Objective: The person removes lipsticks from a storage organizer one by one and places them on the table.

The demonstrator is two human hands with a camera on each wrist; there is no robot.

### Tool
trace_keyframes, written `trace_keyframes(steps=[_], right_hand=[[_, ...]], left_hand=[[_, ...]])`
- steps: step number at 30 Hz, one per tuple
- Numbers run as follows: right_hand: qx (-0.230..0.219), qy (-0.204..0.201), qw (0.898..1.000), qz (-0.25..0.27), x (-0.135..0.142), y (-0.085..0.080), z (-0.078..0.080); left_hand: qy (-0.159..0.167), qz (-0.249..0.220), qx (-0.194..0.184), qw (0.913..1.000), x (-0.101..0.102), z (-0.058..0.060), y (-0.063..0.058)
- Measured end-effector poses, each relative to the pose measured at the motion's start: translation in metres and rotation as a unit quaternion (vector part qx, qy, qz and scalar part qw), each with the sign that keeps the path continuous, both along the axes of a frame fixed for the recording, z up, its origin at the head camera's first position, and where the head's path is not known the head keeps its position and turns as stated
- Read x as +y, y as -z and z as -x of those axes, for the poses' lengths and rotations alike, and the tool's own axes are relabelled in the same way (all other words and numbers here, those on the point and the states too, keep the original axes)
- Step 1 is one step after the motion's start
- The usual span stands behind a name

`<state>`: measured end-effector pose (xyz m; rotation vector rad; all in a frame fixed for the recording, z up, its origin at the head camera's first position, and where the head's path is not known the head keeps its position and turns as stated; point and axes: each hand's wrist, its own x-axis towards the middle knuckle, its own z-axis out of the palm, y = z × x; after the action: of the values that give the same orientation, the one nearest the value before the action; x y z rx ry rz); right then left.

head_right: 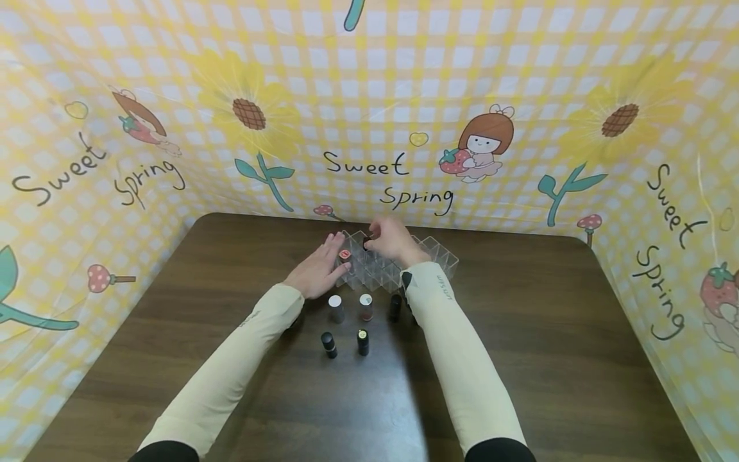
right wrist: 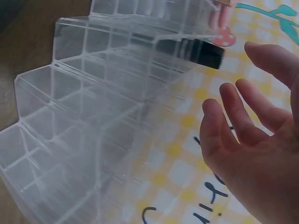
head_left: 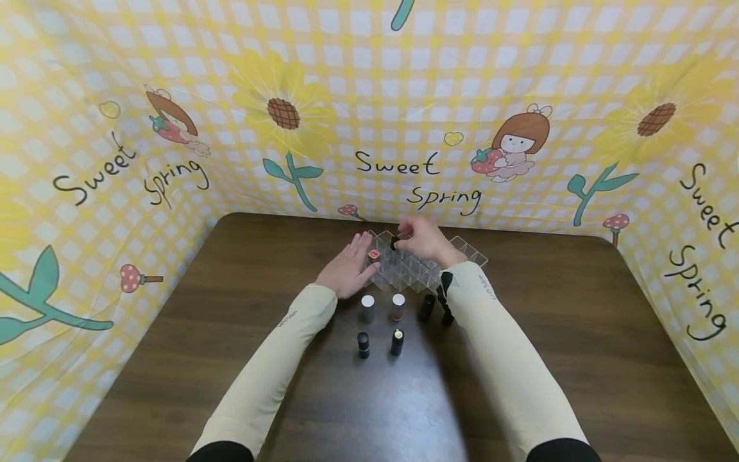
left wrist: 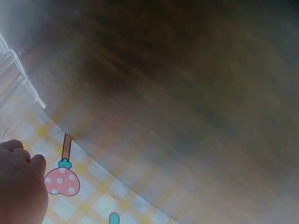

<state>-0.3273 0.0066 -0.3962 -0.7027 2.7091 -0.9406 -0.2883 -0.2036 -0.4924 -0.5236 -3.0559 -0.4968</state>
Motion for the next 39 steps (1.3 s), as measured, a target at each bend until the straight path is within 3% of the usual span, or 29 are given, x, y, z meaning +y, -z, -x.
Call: trace_keyframes(steps=[9,17,29,39], right_hand=[[0.018,0.005,0.998,-0.066,-0.007,0.014,0.005],[0.008,0.013,0.994,-0.104,-0.010,0.017,0.004],[0.010,0.007,0.994,-0.106,-0.012,0.016,0.002],[0.006,0.057,0.992,-0.113,-0.018,0.019,-0.001]], left_hand=[[0.000,-0.002,-0.004,1.0000,0.000,-0.002,-0.002],[-0.001,0.001,-0.004,1.0000,0.001,-0.002,-0.001],[-0.004,0.000,-0.009,0.9999,0.001,-0.003,-0.004],[-0.004,-0.009,-0.008,0.9999,0.001,-0.004,-0.005]])
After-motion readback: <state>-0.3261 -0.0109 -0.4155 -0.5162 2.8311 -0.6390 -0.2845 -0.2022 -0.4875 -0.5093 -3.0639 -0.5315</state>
